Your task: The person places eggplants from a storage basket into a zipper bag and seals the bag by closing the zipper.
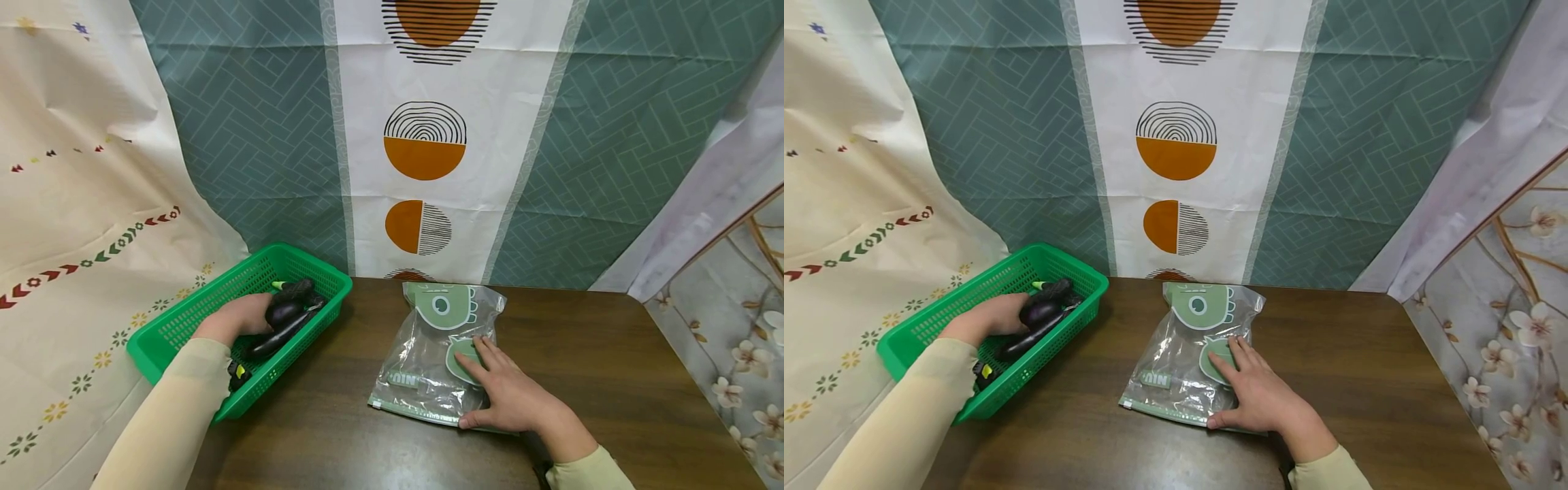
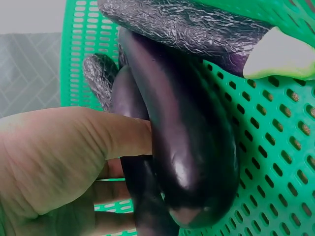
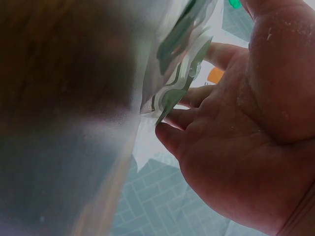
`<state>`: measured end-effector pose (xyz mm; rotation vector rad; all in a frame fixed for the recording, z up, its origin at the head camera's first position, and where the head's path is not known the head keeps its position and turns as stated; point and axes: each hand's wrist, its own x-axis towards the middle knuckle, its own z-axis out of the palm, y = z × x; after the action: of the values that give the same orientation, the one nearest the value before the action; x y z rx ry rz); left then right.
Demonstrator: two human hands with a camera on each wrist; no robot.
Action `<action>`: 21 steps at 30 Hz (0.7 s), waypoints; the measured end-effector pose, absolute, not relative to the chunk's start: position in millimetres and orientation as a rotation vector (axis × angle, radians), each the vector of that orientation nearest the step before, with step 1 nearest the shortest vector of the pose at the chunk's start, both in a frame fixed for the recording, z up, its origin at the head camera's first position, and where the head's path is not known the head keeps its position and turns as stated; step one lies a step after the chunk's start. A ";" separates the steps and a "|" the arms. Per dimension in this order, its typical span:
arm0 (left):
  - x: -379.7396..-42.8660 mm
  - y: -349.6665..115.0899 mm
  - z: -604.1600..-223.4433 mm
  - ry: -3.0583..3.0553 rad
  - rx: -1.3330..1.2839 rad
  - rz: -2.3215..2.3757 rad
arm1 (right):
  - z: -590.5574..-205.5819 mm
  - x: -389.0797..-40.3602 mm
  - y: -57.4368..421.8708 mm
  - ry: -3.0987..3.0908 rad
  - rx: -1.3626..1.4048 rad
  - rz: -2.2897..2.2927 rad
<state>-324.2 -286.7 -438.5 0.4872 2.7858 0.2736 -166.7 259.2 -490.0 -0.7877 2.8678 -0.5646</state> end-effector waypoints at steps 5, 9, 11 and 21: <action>-325.8 -288.4 -441.8 2.784 0.510 0.280 | -491.1 -166.3 258.7 2.868 -0.784 -0.564; -326.1 -289.8 -441.1 2.787 0.528 0.283 | -492.5 -166.3 258.7 2.879 -0.784 -0.554; -325.3 -290.2 -440.3 2.787 0.524 0.295 | -492.8 -166.3 258.5 2.880 -0.788 -0.551; -324.5 -292.6 -436.6 2.790 0.511 0.362 | -491.4 -166.4 258.6 2.873 -0.789 -0.549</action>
<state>-324.5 -292.6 -436.6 0.5105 2.7903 0.3622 -166.4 258.6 -491.4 -0.7889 2.8730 -0.5494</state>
